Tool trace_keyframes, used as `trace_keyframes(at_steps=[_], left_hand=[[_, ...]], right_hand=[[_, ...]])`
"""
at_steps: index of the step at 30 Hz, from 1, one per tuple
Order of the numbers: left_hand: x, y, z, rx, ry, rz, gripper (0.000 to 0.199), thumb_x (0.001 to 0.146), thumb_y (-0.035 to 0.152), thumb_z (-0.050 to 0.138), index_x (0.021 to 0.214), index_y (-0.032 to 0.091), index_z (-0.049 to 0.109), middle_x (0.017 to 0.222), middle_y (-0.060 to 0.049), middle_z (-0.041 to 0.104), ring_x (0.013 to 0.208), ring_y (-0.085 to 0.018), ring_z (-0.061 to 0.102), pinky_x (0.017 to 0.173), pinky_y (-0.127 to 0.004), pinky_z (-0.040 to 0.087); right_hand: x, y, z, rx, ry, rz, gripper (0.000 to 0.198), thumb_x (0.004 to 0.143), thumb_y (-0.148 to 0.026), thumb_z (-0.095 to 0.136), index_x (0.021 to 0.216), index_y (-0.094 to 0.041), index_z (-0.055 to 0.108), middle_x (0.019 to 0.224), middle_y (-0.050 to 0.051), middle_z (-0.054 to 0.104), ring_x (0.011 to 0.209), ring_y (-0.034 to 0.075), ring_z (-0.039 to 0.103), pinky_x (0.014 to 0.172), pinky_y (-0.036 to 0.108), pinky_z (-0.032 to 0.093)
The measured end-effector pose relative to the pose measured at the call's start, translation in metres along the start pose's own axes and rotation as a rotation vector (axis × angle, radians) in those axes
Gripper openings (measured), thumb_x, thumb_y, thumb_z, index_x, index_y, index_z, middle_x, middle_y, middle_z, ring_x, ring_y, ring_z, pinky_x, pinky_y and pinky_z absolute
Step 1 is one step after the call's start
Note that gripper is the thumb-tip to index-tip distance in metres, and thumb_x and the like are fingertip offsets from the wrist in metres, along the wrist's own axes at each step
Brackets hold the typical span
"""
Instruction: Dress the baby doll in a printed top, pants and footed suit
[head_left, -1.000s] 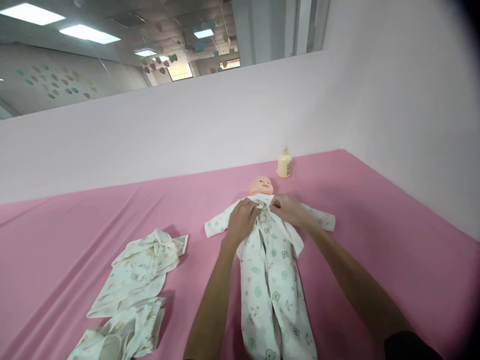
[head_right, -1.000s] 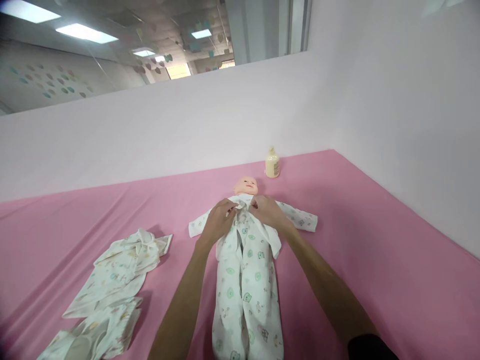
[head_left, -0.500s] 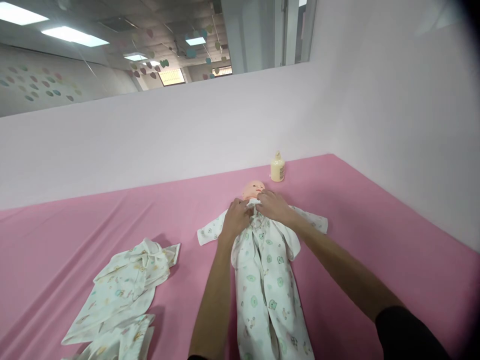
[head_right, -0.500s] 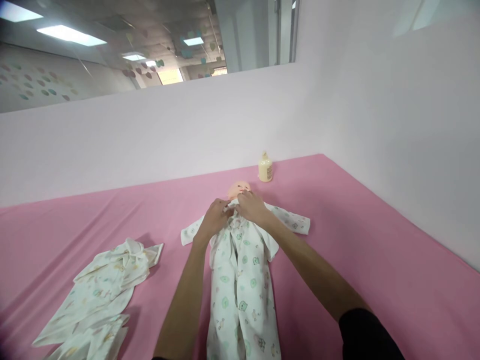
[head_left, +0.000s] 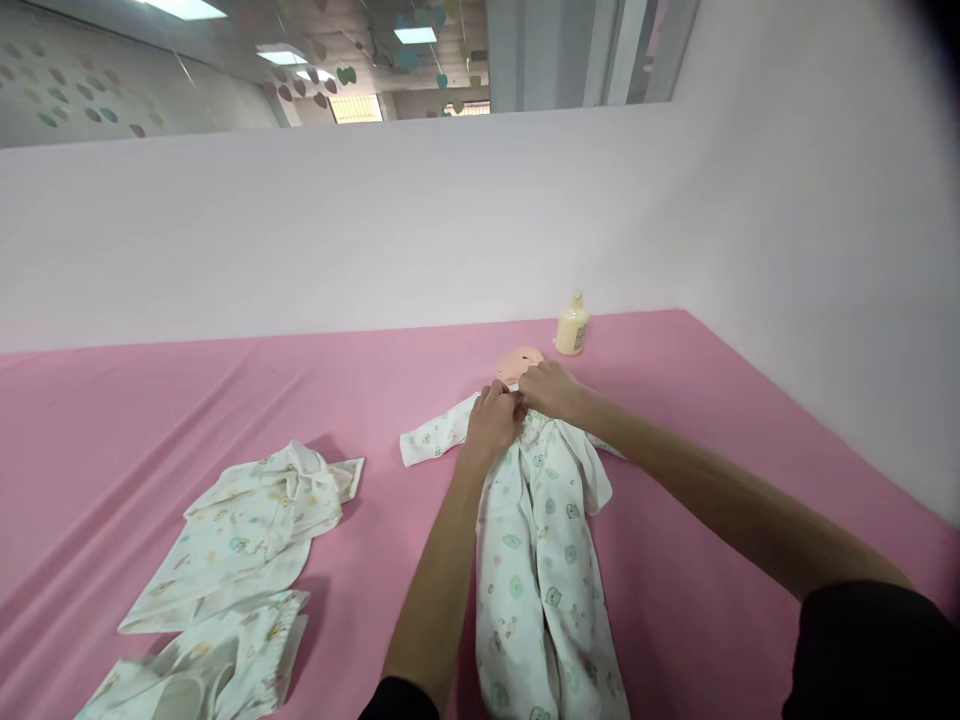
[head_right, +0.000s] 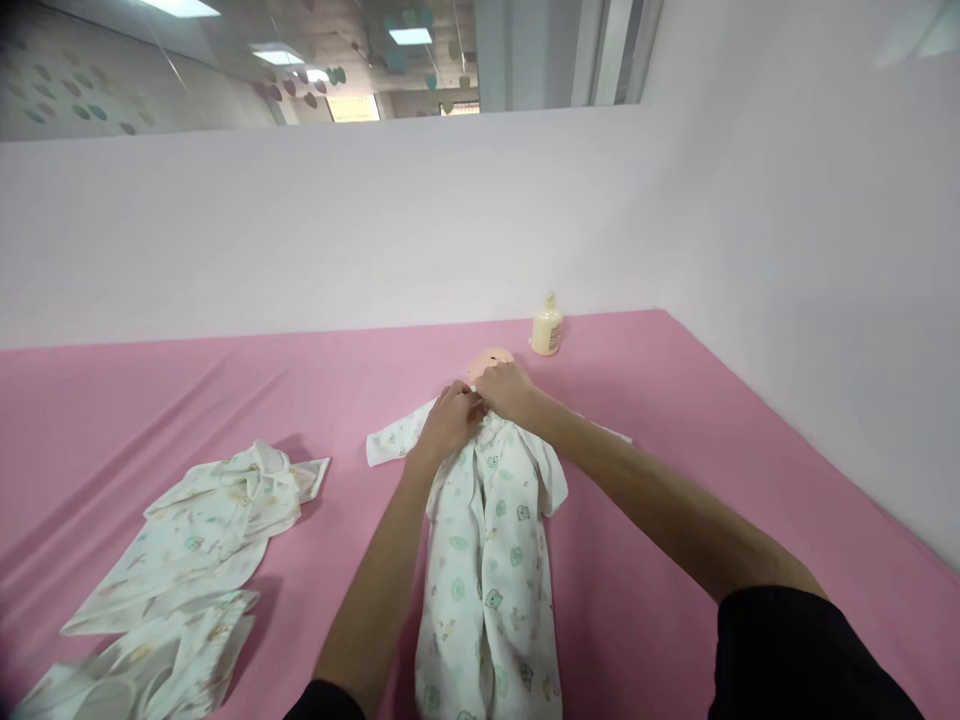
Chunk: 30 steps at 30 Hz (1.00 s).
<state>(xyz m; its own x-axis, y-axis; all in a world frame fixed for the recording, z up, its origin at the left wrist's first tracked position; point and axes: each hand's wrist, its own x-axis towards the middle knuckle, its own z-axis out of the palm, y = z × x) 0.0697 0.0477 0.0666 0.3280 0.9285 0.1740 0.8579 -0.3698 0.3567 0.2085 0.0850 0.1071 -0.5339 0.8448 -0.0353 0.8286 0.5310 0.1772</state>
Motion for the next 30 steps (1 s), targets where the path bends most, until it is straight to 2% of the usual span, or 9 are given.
trace_keyframes(at_steps=[3,5,8,10,14,20,25,28,30], left_hand=[[0.002,-0.003,0.002,-0.029,0.002,0.01,0.027,0.096,0.028,0.048,0.114,0.02,0.066,0.112,-0.011,0.054,0.108,-0.027,0.051,0.093,-0.038,0.044],[0.003,-0.004,0.004,-0.038,0.015,0.012,0.026,0.096,0.025,0.047,0.113,0.019,0.067,0.113,-0.011,0.055,0.108,-0.027,0.051,0.093,-0.037,0.044],[0.007,-0.005,0.01,-0.033,0.077,0.0,0.03,0.097,0.02,0.043,0.111,0.02,0.069,0.112,-0.01,0.057,0.106,-0.025,0.053,0.088,-0.036,0.045],[0.01,-0.006,0.015,-0.035,0.129,0.002,0.033,0.097,0.018,0.041,0.114,0.02,0.069,0.112,-0.009,0.059,0.105,-0.024,0.053,0.087,-0.035,0.044],[0.014,-0.009,0.021,-0.068,0.179,0.029,0.032,0.097,0.018,0.041,0.11,0.021,0.071,0.112,-0.007,0.061,0.103,-0.023,0.053,0.087,-0.034,0.044],[0.014,-0.013,0.018,-0.127,0.184,0.023,0.031,0.097,0.018,0.042,0.107,0.021,0.071,0.112,-0.008,0.062,0.105,-0.023,0.054,0.089,-0.035,0.044],[0.011,-0.028,0.007,-0.254,0.243,-0.06,0.028,0.097,0.024,0.044,0.111,0.02,0.068,0.114,-0.008,0.062,0.108,-0.022,0.056,0.093,-0.034,0.044],[0.01,-0.045,-0.001,-0.29,0.272,-0.155,0.026,0.095,0.025,0.045,0.108,0.021,0.067,0.113,-0.007,0.063,0.103,-0.021,0.058,0.089,-0.033,0.045],[0.01,-0.057,-0.005,-0.297,0.275,-0.237,0.025,0.094,0.026,0.045,0.106,0.022,0.067,0.112,-0.006,0.064,0.1,-0.02,0.059,0.088,-0.032,0.045]], right_hand=[[0.0,0.011,0.002,0.151,0.041,0.073,0.013,0.085,-0.023,0.059,0.08,-0.013,0.065,0.084,0.013,0.067,0.081,0.022,0.062,0.067,0.029,0.039],[-0.002,0.019,0.004,0.331,0.068,0.128,0.017,0.082,-0.027,0.059,0.069,-0.016,0.056,0.072,0.005,0.059,0.069,0.016,0.053,0.06,0.027,0.033],[-0.007,0.028,0.011,0.63,0.076,0.135,0.024,0.077,-0.024,0.058,0.06,-0.019,0.041,0.059,-0.004,0.04,0.058,0.01,0.036,0.055,0.026,0.024],[-0.011,0.033,0.016,0.754,0.058,0.113,0.021,0.077,-0.023,0.055,0.061,-0.019,0.041,0.059,-0.005,0.037,0.056,0.009,0.032,0.055,0.026,0.022],[-0.012,0.038,0.026,0.73,0.064,0.111,0.017,0.084,-0.03,0.052,0.071,-0.018,0.053,0.065,-0.003,0.049,0.059,0.011,0.041,0.058,0.026,0.027],[-0.009,0.034,0.034,0.564,0.136,0.144,0.021,0.09,-0.028,0.05,0.072,-0.018,0.052,0.075,0.001,0.06,0.07,0.014,0.051,0.062,0.026,0.032],[-0.027,0.04,0.028,0.649,0.253,0.34,0.016,0.089,-0.028,0.052,0.076,-0.018,0.054,0.075,0.002,0.061,0.068,0.014,0.052,0.06,0.026,0.033],[-0.052,0.058,0.031,0.756,0.305,0.525,0.017,0.09,-0.031,0.052,0.082,-0.017,0.057,0.076,0.002,0.062,0.065,0.013,0.052,0.059,0.025,0.035],[-0.069,0.073,0.041,0.842,0.309,0.634,0.019,0.089,-0.034,0.052,0.085,-0.016,0.059,0.077,0.003,0.063,0.064,0.013,0.052,0.057,0.025,0.036]])
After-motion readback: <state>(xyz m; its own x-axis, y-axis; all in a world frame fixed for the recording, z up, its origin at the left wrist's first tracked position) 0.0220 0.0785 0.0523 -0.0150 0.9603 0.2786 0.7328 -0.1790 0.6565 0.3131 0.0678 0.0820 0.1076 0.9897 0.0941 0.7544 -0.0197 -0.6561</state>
